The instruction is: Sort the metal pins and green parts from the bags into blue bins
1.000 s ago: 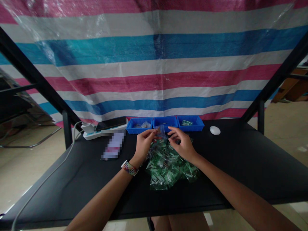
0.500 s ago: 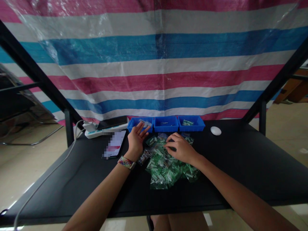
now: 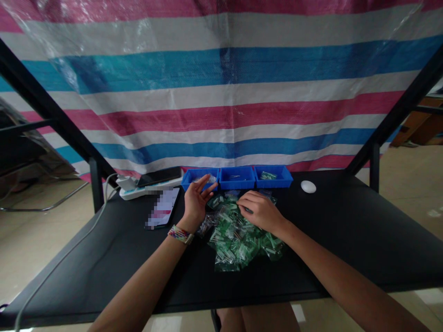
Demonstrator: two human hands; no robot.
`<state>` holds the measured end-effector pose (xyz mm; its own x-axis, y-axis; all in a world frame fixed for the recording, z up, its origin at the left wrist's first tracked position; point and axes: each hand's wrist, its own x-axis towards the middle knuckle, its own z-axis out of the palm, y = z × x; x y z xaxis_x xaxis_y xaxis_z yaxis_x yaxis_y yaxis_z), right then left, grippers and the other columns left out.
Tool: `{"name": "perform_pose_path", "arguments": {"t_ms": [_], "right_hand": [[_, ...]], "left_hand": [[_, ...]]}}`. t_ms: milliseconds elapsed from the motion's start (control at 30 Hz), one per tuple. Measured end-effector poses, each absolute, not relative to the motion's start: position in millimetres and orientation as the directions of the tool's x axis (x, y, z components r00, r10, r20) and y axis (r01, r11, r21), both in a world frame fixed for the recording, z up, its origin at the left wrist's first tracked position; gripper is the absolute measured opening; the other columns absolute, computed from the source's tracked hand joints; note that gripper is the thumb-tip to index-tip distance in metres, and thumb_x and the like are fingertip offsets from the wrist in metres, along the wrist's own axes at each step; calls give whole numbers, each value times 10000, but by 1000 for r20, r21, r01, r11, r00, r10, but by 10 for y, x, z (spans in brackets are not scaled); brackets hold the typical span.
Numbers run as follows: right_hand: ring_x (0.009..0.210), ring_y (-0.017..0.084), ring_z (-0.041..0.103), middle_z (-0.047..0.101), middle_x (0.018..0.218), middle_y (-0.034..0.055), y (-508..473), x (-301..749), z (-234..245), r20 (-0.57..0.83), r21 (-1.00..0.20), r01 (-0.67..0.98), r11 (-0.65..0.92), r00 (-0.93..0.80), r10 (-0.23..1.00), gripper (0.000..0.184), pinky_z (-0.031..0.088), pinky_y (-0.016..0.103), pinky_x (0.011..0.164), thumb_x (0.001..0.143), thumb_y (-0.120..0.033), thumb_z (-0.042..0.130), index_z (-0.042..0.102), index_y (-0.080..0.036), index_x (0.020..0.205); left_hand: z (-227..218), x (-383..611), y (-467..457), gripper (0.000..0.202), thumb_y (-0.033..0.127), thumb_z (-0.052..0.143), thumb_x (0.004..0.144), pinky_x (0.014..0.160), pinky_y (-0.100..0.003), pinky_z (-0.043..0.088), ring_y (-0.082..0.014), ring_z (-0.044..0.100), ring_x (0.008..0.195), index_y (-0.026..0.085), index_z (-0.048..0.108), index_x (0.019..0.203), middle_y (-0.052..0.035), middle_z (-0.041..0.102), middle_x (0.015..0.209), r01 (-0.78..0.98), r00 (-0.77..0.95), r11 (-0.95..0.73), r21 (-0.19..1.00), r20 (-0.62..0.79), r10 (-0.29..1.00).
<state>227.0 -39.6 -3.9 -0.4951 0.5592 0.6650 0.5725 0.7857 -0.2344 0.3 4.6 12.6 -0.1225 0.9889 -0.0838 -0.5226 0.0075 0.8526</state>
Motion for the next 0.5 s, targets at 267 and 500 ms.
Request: {"name": "perform_pose_path", "arguments": {"t_ms": [267,500], "right_hand": [[763,189,687,686,831,34,-367,2249,-33,588,-753,312,579,-75,805,63,570,309,723,880,-214,696,688,-216,817],[754,211,677,693,785,23,-255,2281,-60,239,-965,-105,240,20,971,238,587,342,704,745,-382,848,689,-218,814]], "left_hand": [[30,96,14,279,426,624,864,550,-244,454,-145,644,620,158,694,835,-59,726,899,-206,127,-93,974,120,985],[88,234,-152,300,432,787,839,556,-231,418,-147,603,668,179,713,981,-11,662,784,48,384,-189,981,157,910]]}}
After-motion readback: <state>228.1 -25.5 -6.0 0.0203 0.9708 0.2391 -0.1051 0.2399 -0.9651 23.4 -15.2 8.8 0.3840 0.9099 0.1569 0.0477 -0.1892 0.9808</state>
